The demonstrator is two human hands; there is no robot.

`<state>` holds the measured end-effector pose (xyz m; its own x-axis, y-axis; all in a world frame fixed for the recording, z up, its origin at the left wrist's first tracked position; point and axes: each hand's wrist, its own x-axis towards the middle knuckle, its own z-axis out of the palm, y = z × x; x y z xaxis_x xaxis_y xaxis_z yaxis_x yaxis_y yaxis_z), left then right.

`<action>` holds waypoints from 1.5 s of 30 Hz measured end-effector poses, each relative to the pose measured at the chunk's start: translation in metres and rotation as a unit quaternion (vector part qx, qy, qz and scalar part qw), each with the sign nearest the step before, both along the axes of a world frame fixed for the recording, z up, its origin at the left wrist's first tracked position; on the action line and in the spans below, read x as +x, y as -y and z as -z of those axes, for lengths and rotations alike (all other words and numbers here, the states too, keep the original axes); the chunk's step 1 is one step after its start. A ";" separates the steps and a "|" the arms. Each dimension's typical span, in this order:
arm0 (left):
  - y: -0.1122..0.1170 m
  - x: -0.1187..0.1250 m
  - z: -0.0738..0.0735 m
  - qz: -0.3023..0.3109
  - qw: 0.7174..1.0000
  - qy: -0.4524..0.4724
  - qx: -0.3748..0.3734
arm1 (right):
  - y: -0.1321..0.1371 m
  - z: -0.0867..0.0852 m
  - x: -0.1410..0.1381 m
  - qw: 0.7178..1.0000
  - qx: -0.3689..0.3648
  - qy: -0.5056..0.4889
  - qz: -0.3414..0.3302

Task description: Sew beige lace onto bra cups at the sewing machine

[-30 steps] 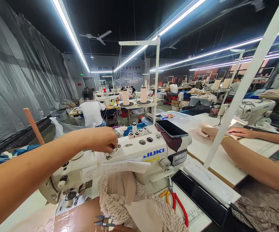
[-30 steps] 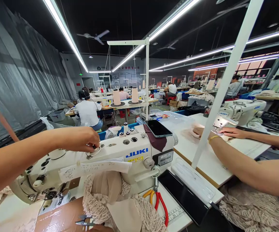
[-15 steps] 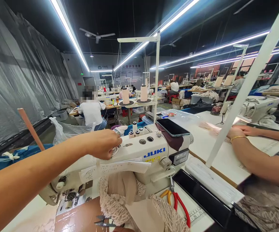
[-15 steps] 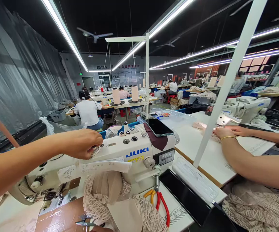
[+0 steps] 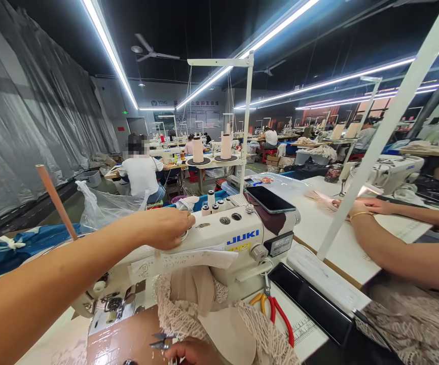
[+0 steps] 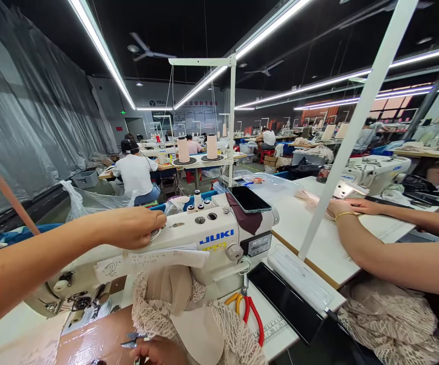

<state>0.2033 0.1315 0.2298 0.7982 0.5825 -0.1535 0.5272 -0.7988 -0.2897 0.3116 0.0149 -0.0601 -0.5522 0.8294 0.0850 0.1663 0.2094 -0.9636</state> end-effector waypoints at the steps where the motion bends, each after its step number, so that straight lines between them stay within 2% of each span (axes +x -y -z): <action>1: -0.002 -0.001 0.000 -0.005 1.000 0.008 0.001 | 0.002 -0.004 0.002 0.998 -0.019 -0.059 -0.010; 3: -0.003 -0.005 -0.004 -0.019 0.999 0.029 0.001 | 0.008 -0.022 0.009 0.979 -0.053 -0.195 -0.011; 5: 0.002 -0.010 -0.011 -0.029 0.998 0.056 -0.006 | 0.014 -0.054 0.018 0.957 -0.065 -0.284 0.011; 6: 0.007 -0.012 -0.016 -0.029 0.997 0.071 -0.013 | 0.014 -0.074 0.023 0.954 -0.049 -0.296 0.025; 8: 0.023 -0.019 -0.026 -0.028 0.993 0.109 -0.036 | 0.009 -0.116 0.032 0.961 0.057 -0.253 0.097; 9: 0.033 -0.024 -0.030 -0.029 0.990 0.130 -0.055 | 0.002 -0.135 0.035 0.959 0.151 -0.200 0.135; 11: 0.055 -0.035 -0.035 -0.037 0.981 0.165 -0.099 | -0.018 -0.167 0.037 0.916 0.337 -0.083 0.201; 12: 0.067 -0.042 -0.034 -0.050 0.969 0.192 -0.145 | -0.031 -0.178 0.035 0.889 0.400 -0.042 0.218; 13: 0.079 -0.050 -0.030 -0.066 0.951 0.225 -0.202 | -0.044 -0.186 0.032 0.864 0.450 -0.012 0.226; 14: 0.091 -0.058 -0.023 -0.091 0.915 0.274 -0.281 | -0.057 -0.191 0.028 0.846 0.480 0.021 0.231; 16: 0.114 -0.075 -0.003 -0.130 0.806 0.386 -0.430 | -0.081 -0.195 0.019 0.822 0.513 0.082 0.230; 18: 0.135 -0.089 0.024 -0.146 0.720 0.466 -0.492 | -0.097 -0.196 0.012 0.805 0.529 0.140 0.228; 19: 0.144 -0.094 0.038 -0.152 0.691 0.491 -0.508 | -0.102 -0.196 0.010 0.798 0.534 0.164 0.228; 22: 0.162 -0.104 0.070 -0.186 0.630 0.535 -0.532 | -0.108 -0.196 0.006 0.782 0.538 0.205 0.240; 24: 0.166 -0.105 0.082 -0.206 0.582 0.561 -0.551 | -0.106 -0.196 0.004 0.776 0.536 0.219 0.252; 26: 0.166 -0.105 0.088 -0.216 0.534 0.586 -0.569 | -0.102 -0.196 0.002 0.769 0.534 0.240 0.255; 28: 0.165 -0.103 0.091 -0.214 0.506 0.606 -0.575 | -0.098 -0.197 -0.001 0.764 0.531 0.266 0.251; 34: 0.163 -0.101 0.103 -0.231 0.468 0.630 -0.575 | -0.090 -0.198 -0.007 0.753 0.499 0.337 0.264; 38: 0.156 -0.107 0.111 -0.227 0.435 0.650 -0.581 | -0.088 -0.195 -0.012 0.734 0.485 0.380 0.287; 45: 0.147 -0.115 0.117 -0.199 0.393 0.665 -0.604 | -0.087 -0.185 -0.018 0.727 0.477 0.358 0.340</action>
